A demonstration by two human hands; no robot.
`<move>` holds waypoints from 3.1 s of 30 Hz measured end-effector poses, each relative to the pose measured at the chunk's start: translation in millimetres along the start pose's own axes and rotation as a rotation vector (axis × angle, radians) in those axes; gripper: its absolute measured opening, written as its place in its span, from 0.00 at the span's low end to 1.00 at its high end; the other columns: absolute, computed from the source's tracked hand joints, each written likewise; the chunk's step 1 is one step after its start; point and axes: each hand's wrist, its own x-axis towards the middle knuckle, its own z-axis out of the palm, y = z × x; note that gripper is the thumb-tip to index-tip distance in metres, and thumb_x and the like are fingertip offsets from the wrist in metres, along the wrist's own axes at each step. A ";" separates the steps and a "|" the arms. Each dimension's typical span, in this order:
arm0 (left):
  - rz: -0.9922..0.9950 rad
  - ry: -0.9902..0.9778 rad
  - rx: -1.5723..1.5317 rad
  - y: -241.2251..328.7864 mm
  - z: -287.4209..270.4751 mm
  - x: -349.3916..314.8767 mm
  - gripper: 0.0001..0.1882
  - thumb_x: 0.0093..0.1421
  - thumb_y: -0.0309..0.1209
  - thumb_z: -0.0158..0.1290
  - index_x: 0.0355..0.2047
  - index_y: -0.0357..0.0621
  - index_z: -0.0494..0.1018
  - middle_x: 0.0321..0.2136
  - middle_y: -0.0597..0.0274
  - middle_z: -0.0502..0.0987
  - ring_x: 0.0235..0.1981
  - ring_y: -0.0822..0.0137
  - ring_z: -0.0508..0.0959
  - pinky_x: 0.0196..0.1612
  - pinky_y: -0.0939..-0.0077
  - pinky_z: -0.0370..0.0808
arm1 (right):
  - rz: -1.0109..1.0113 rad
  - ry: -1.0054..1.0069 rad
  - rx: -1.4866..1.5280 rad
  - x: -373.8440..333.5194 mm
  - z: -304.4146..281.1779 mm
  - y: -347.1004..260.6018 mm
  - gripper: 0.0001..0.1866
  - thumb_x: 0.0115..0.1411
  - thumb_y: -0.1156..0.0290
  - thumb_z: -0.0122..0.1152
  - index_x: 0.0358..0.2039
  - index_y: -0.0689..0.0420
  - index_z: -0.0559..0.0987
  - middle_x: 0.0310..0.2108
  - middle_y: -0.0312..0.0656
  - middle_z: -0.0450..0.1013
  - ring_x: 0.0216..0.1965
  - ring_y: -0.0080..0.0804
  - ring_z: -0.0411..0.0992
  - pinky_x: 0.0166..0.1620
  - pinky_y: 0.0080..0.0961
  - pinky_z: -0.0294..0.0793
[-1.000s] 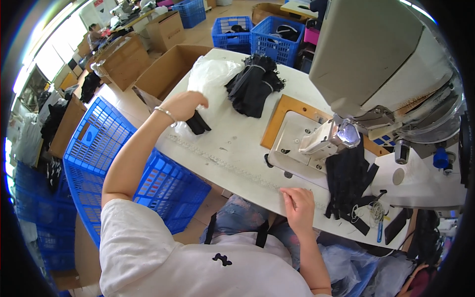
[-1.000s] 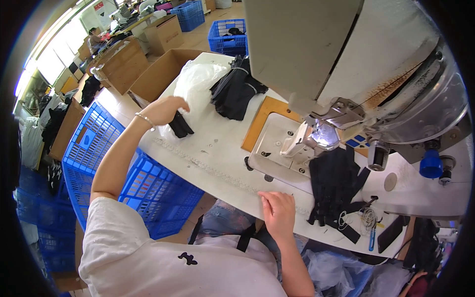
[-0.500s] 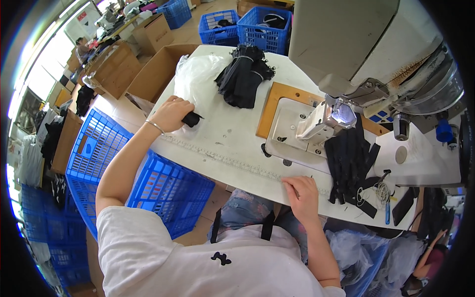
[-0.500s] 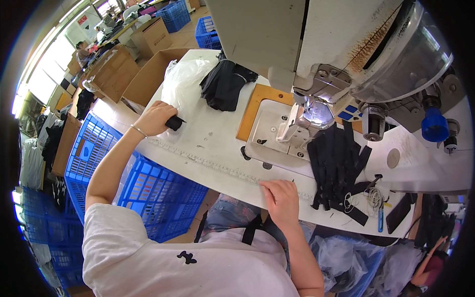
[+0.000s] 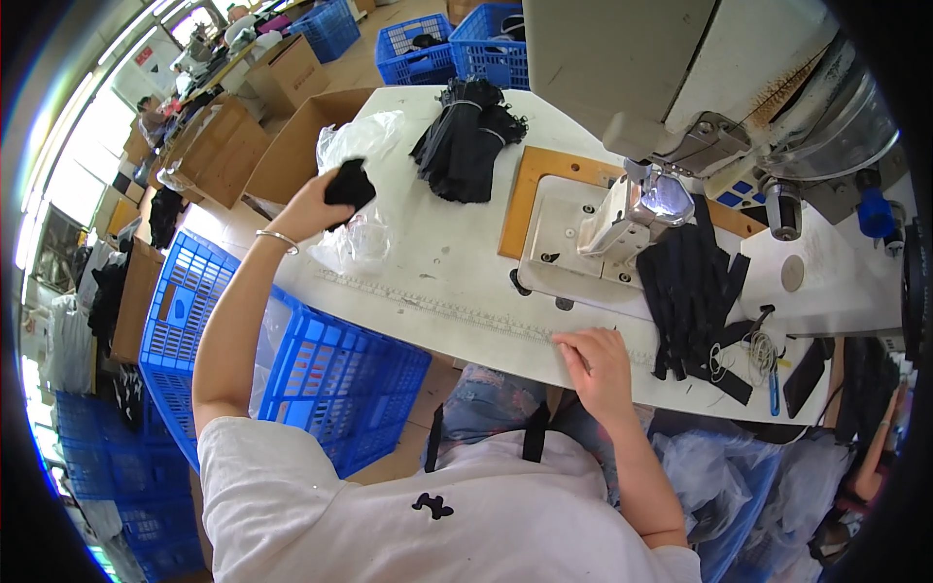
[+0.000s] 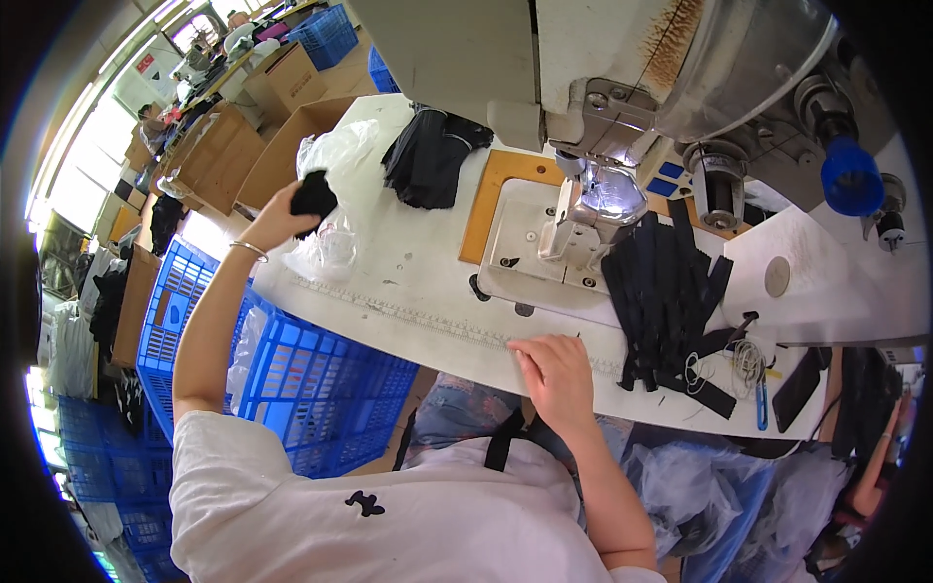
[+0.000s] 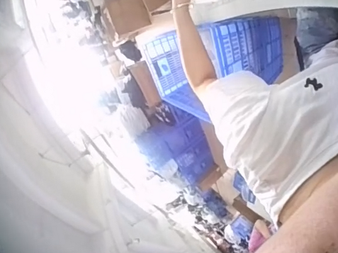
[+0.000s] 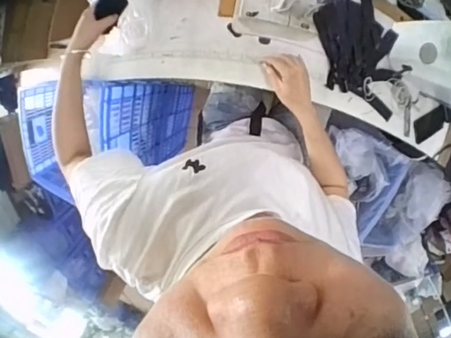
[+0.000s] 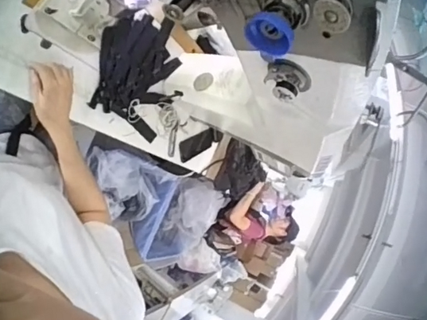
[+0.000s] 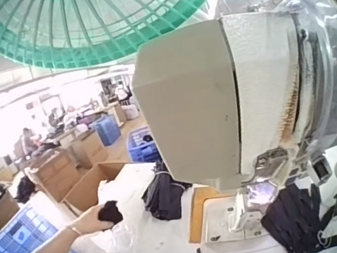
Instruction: Assembling and inspecting black fabric straps with plastic components at a sewing workstation in a factory.
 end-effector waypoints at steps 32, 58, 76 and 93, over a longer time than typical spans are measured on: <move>1.121 -0.022 0.732 169.0 225.9 -78.2 0.23 0.50 0.26 0.51 0.49 0.52 0.71 0.53 0.64 0.70 0.60 0.64 0.64 0.64 0.54 0.55 | 0.447 0.414 -0.556 -89.9 -141.8 57.2 0.13 0.50 0.71 0.64 0.37 0.55 0.76 0.33 0.38 0.72 0.38 0.40 0.68 0.45 0.34 0.65; 0.939 0.055 0.338 128.8 271.8 -100.7 0.15 0.49 0.30 0.58 0.39 0.53 0.79 0.49 0.65 0.73 0.59 0.56 0.64 0.62 0.48 0.52 | 0.632 0.480 -0.500 -75.7 -190.6 90.6 0.15 0.50 0.69 0.66 0.38 0.57 0.76 0.38 0.44 0.70 0.43 0.43 0.68 0.45 0.34 0.68; 0.963 0.147 0.280 133.2 270.3 -103.9 0.19 0.48 0.38 0.60 0.42 0.51 0.78 0.44 0.64 0.76 0.50 0.61 0.73 0.59 0.52 0.57 | 0.591 0.423 -0.150 -91.7 -146.2 62.5 0.12 0.52 0.84 0.59 0.39 0.60 0.75 0.29 0.38 0.67 0.27 0.26 0.71 0.34 0.21 0.71; 0.829 -0.256 -0.295 270.2 372.9 -64.7 0.29 0.49 0.23 0.56 0.54 0.39 0.64 0.48 0.53 0.73 0.55 0.53 0.68 0.59 0.61 0.63 | 0.391 0.802 0.004 -84.5 -138.6 49.7 0.05 0.52 0.85 0.59 0.30 0.63 0.75 0.30 0.37 0.72 0.31 0.23 0.71 0.38 0.17 0.71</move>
